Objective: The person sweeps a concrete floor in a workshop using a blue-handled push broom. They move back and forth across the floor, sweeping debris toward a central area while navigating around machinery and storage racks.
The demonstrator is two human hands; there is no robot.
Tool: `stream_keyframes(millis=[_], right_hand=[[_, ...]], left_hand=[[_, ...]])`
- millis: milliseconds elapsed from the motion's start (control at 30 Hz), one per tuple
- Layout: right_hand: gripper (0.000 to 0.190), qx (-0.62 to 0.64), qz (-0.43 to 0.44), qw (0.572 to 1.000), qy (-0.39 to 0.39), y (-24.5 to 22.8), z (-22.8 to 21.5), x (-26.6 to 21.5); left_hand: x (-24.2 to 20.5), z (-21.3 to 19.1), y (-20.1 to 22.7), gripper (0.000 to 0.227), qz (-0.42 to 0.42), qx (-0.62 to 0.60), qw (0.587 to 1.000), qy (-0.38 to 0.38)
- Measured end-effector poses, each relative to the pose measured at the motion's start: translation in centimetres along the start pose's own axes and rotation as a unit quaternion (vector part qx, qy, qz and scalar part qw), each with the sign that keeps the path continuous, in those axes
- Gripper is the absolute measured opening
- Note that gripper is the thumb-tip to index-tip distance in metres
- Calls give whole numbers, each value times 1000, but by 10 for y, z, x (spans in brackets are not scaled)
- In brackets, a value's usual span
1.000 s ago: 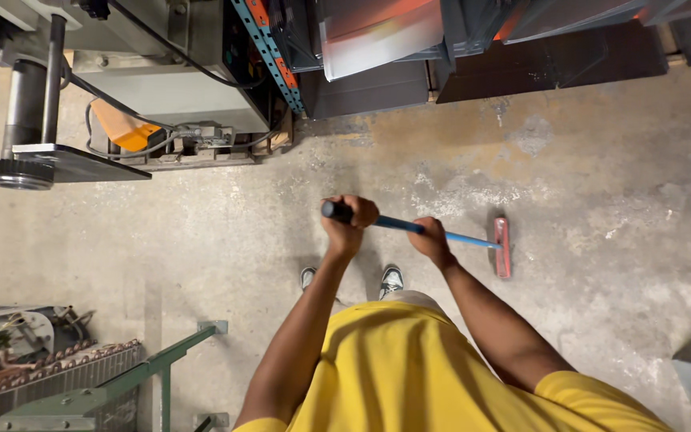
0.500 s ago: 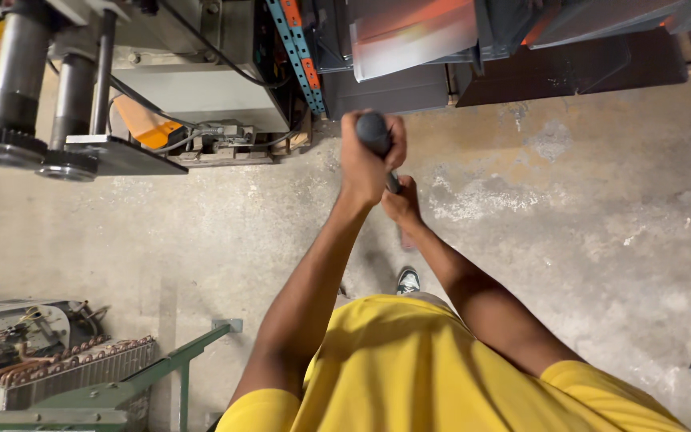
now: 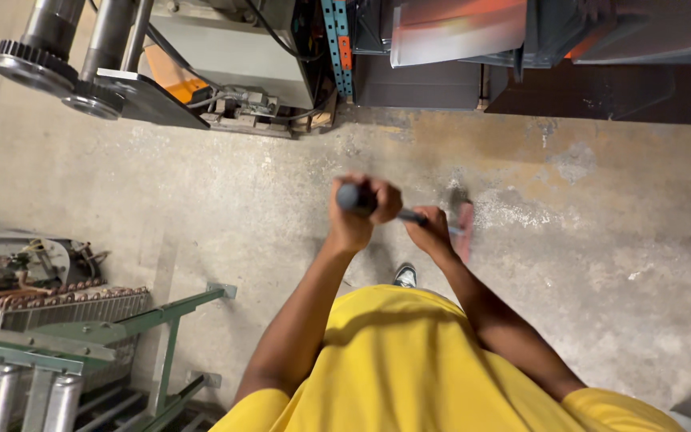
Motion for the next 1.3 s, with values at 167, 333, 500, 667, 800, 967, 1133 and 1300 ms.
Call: stream_keyframes(millis=[167, 333, 500, 667, 800, 967, 1133, 1300], right_hand=[[27, 19, -106, 994, 11, 88, -36, -25], [38, 3, -95, 995, 31, 123, -50, -46], [38, 50, -79, 992, 80, 101, -7, -43], [35, 117, -62, 987, 87, 12, 92, -36], [32, 154, -28, 986, 60, -43, 190, -17], [31, 130, -31, 991, 27, -106, 235, -15], [28, 95, -79, 992, 1, -104, 213, 0], [24, 47, -220, 971, -76, -66, 161, 44]], left_hand=[[-49, -20, -73, 54, 3, -27, 999, 43], [-75, -14, -123, 59, 28, -16, 999, 35], [-75, -46, -98, 52, 19, -63, 997, 47], [-59, -79, 26, 53, 14, -35, 997, 62], [-54, -129, 109, 55, 64, 34, 994, 79], [-50, -157, 162, 52, 51, 69, 994, 69], [-52, -175, 148, 52, 57, 48, 993, 89], [-61, -173, 82, 54, 120, 33, 981, 148]])
Point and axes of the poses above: each hand's wrist, its own x-axis towards the middle knuckle, its own z-axis out of the palm, y = z × x, the point moved 10 cm from there along x, towards the middle knuckle, and after that the axes turned 14 degrees about x, right-handed, at the moved point
